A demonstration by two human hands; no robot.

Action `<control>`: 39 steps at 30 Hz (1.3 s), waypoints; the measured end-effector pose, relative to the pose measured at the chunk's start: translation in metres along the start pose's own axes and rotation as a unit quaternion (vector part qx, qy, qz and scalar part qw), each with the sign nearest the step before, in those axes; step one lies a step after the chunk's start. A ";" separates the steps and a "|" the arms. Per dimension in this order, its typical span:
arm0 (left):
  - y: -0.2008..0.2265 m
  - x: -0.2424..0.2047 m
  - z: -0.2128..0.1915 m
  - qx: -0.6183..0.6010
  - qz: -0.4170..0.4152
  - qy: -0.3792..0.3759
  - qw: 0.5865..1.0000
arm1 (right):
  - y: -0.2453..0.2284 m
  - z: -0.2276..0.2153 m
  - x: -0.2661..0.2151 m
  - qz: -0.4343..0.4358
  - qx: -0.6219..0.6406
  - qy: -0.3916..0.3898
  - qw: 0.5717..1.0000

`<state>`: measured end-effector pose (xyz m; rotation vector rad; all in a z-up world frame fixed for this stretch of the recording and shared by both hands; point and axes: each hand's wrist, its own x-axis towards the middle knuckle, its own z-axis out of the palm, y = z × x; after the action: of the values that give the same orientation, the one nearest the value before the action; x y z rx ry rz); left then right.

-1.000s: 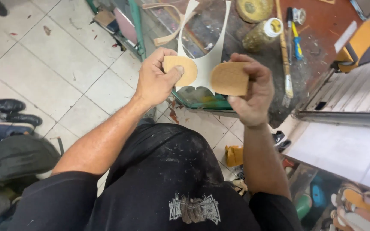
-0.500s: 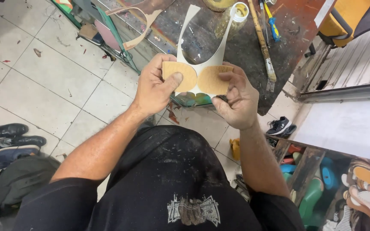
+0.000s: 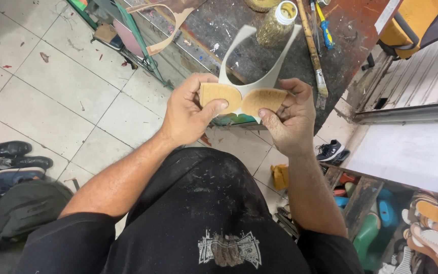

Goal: The person handles a beige shoe insole and a white shoe upper, aligning them on a workbench. They use a brush to apply glue from a jar onto the insole and the shoe upper, preparing the parts for assembly.

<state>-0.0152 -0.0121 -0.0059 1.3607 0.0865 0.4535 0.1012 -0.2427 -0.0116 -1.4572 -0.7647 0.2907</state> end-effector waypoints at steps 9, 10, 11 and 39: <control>0.014 -0.002 0.004 0.030 0.045 0.013 0.998 | 0.007 -0.003 -0.006 -0.048 -0.027 0.029 0.998; 0.013 -0.003 0.005 0.025 0.050 0.015 0.998 | 0.004 -0.001 -0.006 -0.053 -0.034 0.029 0.998; 0.013 -0.004 0.005 0.021 0.056 0.017 0.998 | 0.001 0.000 -0.005 -0.059 -0.040 0.029 0.997; 0.042 0.028 -0.014 -0.001 0.221 -0.118 0.968 | -0.054 0.039 0.038 -0.350 -0.129 0.091 0.923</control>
<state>-0.0056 0.0165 0.0368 1.4234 -0.4208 0.6582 0.0910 -0.1958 0.0484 -1.3309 -1.1412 -0.5034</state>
